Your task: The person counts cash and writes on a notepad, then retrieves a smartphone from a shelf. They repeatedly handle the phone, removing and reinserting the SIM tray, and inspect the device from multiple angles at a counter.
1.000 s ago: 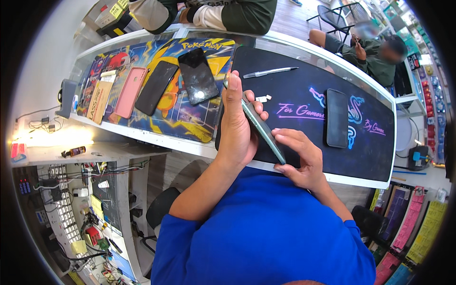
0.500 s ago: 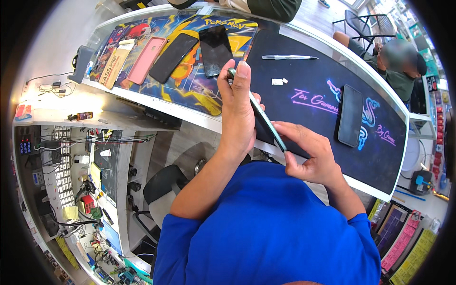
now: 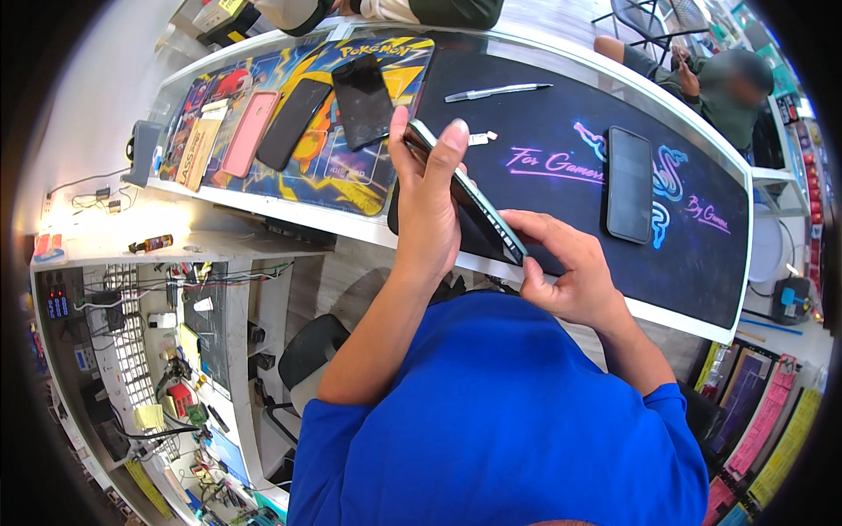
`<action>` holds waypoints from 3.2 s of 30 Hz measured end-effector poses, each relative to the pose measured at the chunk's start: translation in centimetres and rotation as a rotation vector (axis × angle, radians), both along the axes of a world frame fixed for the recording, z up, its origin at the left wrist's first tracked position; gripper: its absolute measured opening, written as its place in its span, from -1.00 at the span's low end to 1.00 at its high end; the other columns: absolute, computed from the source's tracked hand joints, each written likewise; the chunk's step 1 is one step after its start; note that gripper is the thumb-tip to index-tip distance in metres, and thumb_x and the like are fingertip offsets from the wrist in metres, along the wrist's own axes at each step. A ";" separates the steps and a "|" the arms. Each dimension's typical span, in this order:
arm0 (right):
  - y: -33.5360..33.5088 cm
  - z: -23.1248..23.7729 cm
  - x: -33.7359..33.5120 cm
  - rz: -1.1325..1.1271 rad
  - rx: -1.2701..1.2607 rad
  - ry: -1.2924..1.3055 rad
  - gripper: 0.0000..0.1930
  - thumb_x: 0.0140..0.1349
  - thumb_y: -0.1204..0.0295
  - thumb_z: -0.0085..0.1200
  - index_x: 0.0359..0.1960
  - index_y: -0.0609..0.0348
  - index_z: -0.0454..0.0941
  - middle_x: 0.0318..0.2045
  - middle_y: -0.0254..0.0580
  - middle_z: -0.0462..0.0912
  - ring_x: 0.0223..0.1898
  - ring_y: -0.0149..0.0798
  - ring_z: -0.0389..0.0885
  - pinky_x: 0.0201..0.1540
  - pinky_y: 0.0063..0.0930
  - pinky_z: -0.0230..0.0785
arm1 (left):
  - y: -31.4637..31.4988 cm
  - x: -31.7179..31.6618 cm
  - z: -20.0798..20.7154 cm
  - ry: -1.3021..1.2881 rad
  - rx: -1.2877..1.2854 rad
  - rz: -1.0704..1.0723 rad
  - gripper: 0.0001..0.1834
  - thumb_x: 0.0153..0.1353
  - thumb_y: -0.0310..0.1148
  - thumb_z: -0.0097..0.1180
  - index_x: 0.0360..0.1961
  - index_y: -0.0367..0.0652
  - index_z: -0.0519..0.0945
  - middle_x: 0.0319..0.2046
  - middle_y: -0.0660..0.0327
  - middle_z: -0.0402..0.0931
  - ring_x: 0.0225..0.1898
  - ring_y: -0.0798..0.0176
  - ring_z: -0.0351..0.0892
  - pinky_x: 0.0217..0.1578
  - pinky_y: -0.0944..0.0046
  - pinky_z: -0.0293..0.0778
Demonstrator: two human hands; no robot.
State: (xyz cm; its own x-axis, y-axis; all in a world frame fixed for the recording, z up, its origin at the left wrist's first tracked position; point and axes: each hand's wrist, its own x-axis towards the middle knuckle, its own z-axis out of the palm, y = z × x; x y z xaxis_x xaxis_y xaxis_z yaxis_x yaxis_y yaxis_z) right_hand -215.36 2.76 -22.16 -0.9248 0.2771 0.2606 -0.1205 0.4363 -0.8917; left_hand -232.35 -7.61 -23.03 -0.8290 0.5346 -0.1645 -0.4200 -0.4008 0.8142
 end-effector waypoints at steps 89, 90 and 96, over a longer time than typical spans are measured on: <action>2.0 -0.3 0.9 0.050 -0.582 -0.186 -0.22 0.13 0.67 0.05 0.51 0.22 0.45 0.17 0.05 0.74 -0.02 -0.26 0.78 -0.14 -0.45 0.63 | -0.3 0.5 1.5 0.300 -0.331 -0.490 0.53 0.13 -0.47 0.42 0.69 0.12 -0.66 0.59 -0.01 -0.14 0.52 0.05 0.18 0.49 0.00 0.31; 2.2 -0.3 0.9 0.067 -0.573 -0.171 -0.23 0.13 0.67 0.06 0.50 0.24 0.46 0.17 0.06 0.73 0.04 -0.22 0.78 -0.08 -0.42 0.66 | -0.4 0.5 1.3 0.304 -0.328 -0.513 0.53 0.13 -0.46 0.43 0.69 0.12 -0.66 0.58 -0.02 -0.13 0.53 0.04 0.18 0.49 -0.01 0.30; 4.7 -0.1 -0.1 0.099 -0.534 -0.132 -0.31 0.19 0.59 0.10 0.45 0.35 0.49 0.15 0.07 0.73 0.11 -0.19 0.77 0.11 -0.35 0.66 | -0.4 1.2 1.6 0.201 -0.278 -0.602 0.52 0.12 -0.42 0.43 0.70 0.11 -0.63 0.54 -0.03 -0.08 0.53 0.00 0.23 0.48 -0.04 0.36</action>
